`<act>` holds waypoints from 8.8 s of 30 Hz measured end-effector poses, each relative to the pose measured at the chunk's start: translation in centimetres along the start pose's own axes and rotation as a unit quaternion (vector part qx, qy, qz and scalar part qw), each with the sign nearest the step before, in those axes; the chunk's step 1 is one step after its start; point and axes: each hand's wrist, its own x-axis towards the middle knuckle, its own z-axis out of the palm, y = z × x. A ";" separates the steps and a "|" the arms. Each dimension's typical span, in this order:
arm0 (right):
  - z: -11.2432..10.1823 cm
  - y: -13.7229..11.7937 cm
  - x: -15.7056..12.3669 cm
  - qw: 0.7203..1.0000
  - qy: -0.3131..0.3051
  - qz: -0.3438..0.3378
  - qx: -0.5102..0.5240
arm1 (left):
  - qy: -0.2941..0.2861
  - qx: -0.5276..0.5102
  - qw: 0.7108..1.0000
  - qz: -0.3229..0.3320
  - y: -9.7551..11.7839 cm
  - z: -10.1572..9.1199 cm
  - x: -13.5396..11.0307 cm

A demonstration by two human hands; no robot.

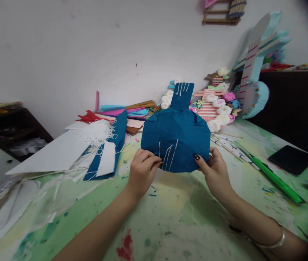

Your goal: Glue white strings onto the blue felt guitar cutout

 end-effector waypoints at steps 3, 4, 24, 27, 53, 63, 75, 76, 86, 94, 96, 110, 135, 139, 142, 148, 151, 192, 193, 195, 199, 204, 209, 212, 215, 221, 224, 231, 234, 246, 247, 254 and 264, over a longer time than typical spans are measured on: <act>0.0 -0.1 -0.1 1.000 -0.002 0.001 0.002 | -0.013 -0.007 1.000 0.006 0.0 0.0 0.0; 0.0 -0.1 -0.1 1.000 -0.003 0.000 0.002 | -0.018 -0.007 1.000 0.006 0.0 0.0 0.0; -0.1 0.2 0.1 1.000 -0.007 -0.002 0.008 | 0.018 -0.085 0.988 -0.126 0.2 -0.9 0.8; -0.2 0.5 0.2 1.000 -0.009 -0.007 0.004 | 0.048 -0.128 0.973 -0.187 0.0 -1.2 1.1; -0.1 0.4 0.0 1.000 -0.010 -0.013 -0.007 | -0.145 -0.038 0.980 -0.131 0.3 0.0 0.4; 0.1 0.4 -0.4 0.999 -0.017 -0.039 -0.022 | -0.168 0.056 0.984 -0.033 0.2 0.1 -0.3; 0.2 0.5 -0.8 0.996 -0.030 -0.054 -0.058 | -0.191 0.181 0.964 0.026 0.7 0.5 -0.6; 0.1 0.5 -0.8 0.996 -0.031 -0.055 -0.058 | -0.191 0.182 0.964 0.027 0.8 0.5 -0.6; 0.1 0.7 -1.2 0.993 -0.048 -0.064 -0.091 | -0.129 0.075 0.984 -0.095 1.3 0.7 -0.6; 0.0 1.0 -1.0 0.992 -0.036 -0.056 -0.106 | -0.115 0.015 0.987 -0.114 1.0 0.3 -0.3; 0.0 0.9 -1.0 0.992 -0.038 -0.055 -0.105 | -0.114 0.010 0.987 -0.114 1.0 0.2 -0.2; -0.1 1.4 -0.8 0.995 -0.056 -0.039 -0.075 | -0.023 -0.060 0.987 -0.147 1.0 -0.5 0.3; -1.1 1.9 1.3 0.999 -0.038 -0.017 -0.023 | 0.113 -0.088 0.974 -0.177 -0.3 -1.1 0.8; -1.3 2.2 1.5 0.998 -0.058 -0.026 -0.022 | 0.134 -0.104 0.968 -0.183 -0.8 -1.9 1.0; -1.4 2.1 1.5 0.996 -0.077 -0.040 -0.023 | 0.165 -0.076 0.969 -0.165 -1.1 -2.8 1.3; -1.3 2.2 1.0 0.989 -0.108 -0.085 -0.063 | 0.185 0.063 0.975 -0.107 -1.4 -4.2 2.2; -1.3 2.1 0.7 0.984 -0.125 -0.104 -0.078 | 0.178 0.062 0.971 -0.144 -1.7 -4.1 2.4; -1.5 2.7 0.4 0.963 -0.149 -0.151 -0.164 | 0.100 0.173 0.977 -0.074 -3.7 -3.2 1.8; -1.5 2.7 0.4 0.963 -0.147 -0.151 -0.170 | 0.103 0.166 0.978 -0.078 -3.7 -3.2 1.8; -1.5 2.8 0.3 0.962 -0.143 -0.149 -0.181 | 0.108 0.157 0.978 -0.082 -3.6 -3.2 1.8; -1.6 2.8 0.3 0.959 -0.139 -0.149 -0.199 | 0.114 0.148 0.978 -0.089 -3.5 -3.2 1.7; -1.5 2.6 0.2 0.958 -0.142 -0.146 -0.200 | 0.125 0.120 0.980 -0.102 -3.7 -3.1 1.6; -1.4 2.4 0.1 0.958 -0.145 -0.148 -0.199 | 0.111 0.084 0.986 -0.097 -3.3 -2.8 1.6; -1.3 2.4 0.1 0.959 -0.142 -0.148 -0.196 | 0.111 0.063 0.987 -0.099 -3.0 -3.0 1.7; -1.2 2.3 0.1 0.961 -0.140 -0.148 -0.188 | 0.130 0.037 0.980 -0.146 -2.9 -3.4 1.8; -1.2 2.2 0.1 0.959 -0.138 -0.143 -0.203 | 0.140 0.022 0.976 -0.163 -2.9 -3.6 1.9; -1.1 2.2 0.0 0.958 -0.133 -0.147 -0.209 | 0.140 0.028 0.974 -0.173 -3.0 -3.5 1.7; -1.1 2.2 0.1 0.955 -0.123 -0.155 -0.219 | 0.157 -0.008 0.971 -0.179 -2.9 -3.5 1.4; -1.1 2.2 0.2 0.952 -0.122 -0.163 -0.229 | 0.154 0.001 0.975 -0.158 -2.7 -3.6 1.4; -1.6 0.7 -0.4 0.820 0.000 -0.347 -0.455 | 0.293 -0.023 0.948 -0.123 -2.2 -5.9 2.6; -1.7 0.6 -0.3 0.802 0.003 -0.364 -0.473 | 0.297 -0.024 0.947 -0.124 -2.2 -6.1 2.8; -2.1 0.6 -0.1 0.724 -0.005 -0.426 -0.542 | 0.290 0.003 0.951 -0.107 -2.2 -6.9 3.0; -2.1 0.8 0.1 0.701 -0.013 -0.441 -0.560 | 0.271 0.109 0.955 -0.052 -1.8 -7.3 3.0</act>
